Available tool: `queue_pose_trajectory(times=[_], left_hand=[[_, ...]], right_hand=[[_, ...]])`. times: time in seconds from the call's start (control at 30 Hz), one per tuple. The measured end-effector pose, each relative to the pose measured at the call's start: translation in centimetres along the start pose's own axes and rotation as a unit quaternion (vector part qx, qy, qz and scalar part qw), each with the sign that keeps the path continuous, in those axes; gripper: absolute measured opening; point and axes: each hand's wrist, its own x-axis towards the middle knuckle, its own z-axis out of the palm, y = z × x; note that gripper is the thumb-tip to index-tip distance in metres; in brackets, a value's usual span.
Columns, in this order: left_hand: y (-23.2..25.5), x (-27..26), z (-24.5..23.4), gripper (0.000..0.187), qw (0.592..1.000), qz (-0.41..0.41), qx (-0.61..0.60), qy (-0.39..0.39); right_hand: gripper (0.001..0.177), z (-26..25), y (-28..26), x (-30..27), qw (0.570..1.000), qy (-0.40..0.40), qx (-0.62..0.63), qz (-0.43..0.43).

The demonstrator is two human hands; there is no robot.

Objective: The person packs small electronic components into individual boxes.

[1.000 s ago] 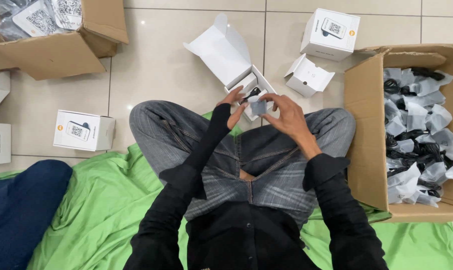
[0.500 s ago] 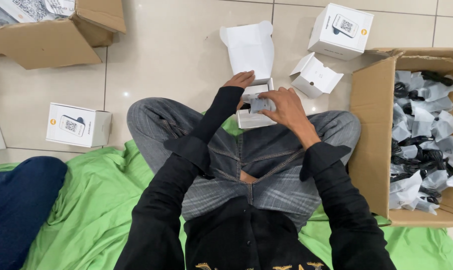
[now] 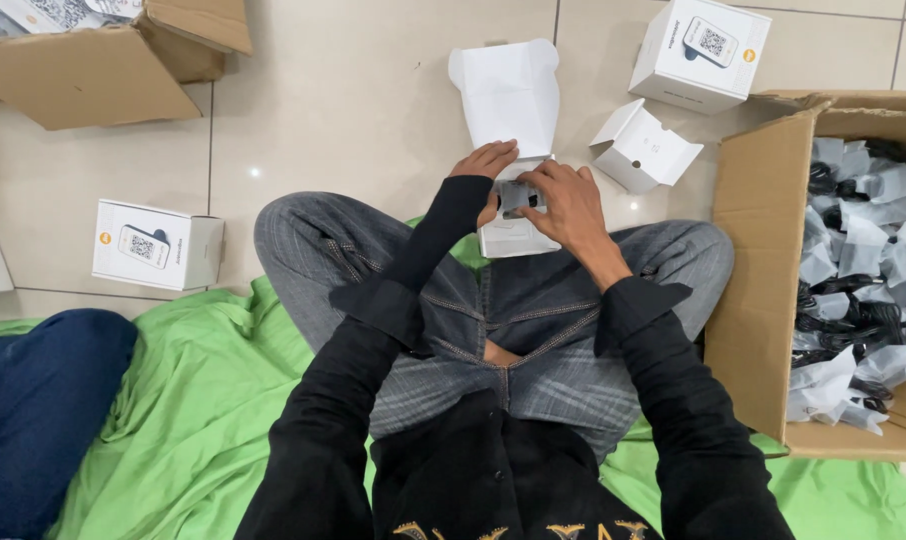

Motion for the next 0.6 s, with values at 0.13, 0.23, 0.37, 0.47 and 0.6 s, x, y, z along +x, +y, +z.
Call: queue_pose_trajectory(times=[0.13, 0.23, 0.37, 0.47, 0.6], left_hand=[[4.3, 0.5, -2.8, 0.094, 0.999, -0.038, 0.016, -0.018], [4.8, 0.6, -1.9, 0.108, 0.994, -0.060, 0.076, -0.048], [2.2, 0.0, 1.6, 0.106, 0.987, -0.049, 0.154, -0.020], [1.7, 0.3, 2.1, 0.100, 0.981, -0.041, 0.189, 0.008], [2.6, 0.4, 1.4, 0.101, 0.984, -0.047, 0.172, 0.010]], right_hand=[[0.044, 0.0, 0.1, 0.3, 1.000, -0.011, 0.012, 0.023], [0.044, 0.2, 0.2, 0.4, 0.999, -0.002, 0.031, 0.032], [0.042, 0.3, 0.9, 0.5, 0.996, 0.003, 0.077, 0.049], [0.040, -0.3, 0.8, 0.9, 0.994, -0.013, 0.086, 0.059], [0.038, 0.2, 0.3, 0.4, 0.997, -0.009, 0.066, 0.048]])
